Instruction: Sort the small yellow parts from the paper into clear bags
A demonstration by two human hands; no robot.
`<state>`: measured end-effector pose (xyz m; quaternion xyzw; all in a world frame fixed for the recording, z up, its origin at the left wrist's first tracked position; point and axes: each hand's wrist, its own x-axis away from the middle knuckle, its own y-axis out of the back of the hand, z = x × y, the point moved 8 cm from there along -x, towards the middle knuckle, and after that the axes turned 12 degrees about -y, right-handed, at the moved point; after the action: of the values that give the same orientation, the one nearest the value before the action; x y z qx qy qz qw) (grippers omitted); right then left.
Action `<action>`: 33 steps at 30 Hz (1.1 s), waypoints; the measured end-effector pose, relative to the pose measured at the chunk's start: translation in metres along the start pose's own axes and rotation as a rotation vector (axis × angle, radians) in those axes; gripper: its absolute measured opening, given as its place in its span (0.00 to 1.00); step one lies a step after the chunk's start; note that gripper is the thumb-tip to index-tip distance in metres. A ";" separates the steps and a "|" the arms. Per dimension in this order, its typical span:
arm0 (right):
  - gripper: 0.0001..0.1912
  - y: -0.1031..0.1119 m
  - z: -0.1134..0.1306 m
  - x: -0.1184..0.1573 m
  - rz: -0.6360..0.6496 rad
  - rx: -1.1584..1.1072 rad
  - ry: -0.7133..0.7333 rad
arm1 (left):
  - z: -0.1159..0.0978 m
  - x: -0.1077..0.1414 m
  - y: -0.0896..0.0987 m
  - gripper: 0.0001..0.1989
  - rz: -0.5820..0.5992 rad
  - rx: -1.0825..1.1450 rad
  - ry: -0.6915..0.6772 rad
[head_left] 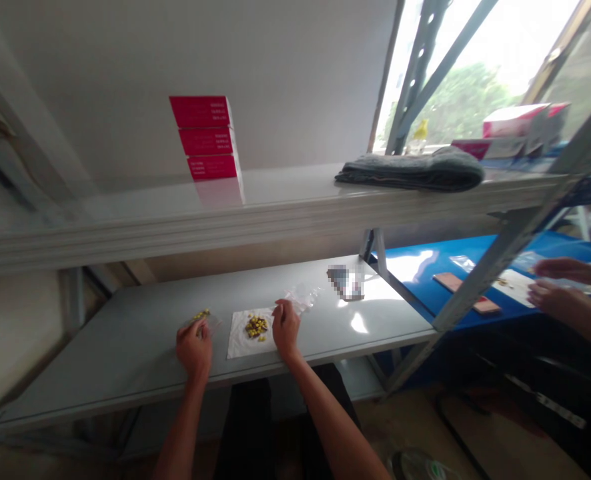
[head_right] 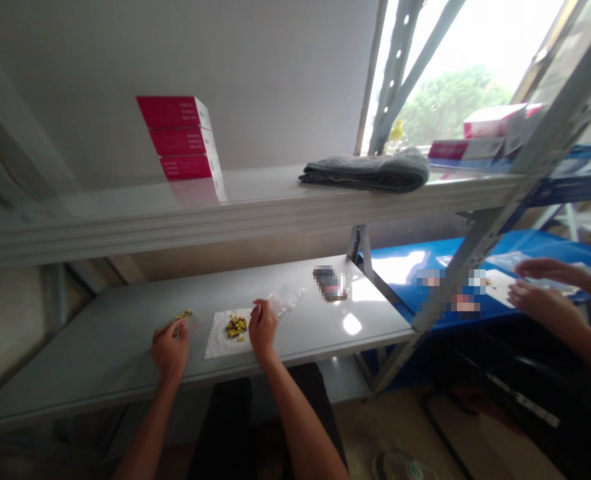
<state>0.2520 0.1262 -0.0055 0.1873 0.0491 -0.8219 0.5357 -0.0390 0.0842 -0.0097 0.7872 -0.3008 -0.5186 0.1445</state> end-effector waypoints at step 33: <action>0.13 -0.100 0.018 0.067 0.529 -0.153 -0.089 | -0.021 0.010 -0.010 0.19 0.336 0.727 0.118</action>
<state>0.1337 0.1055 -0.0251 0.1162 0.0369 -0.6549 0.7458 -0.0139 0.0843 -0.0139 0.7553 -0.5803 -0.3015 -0.0434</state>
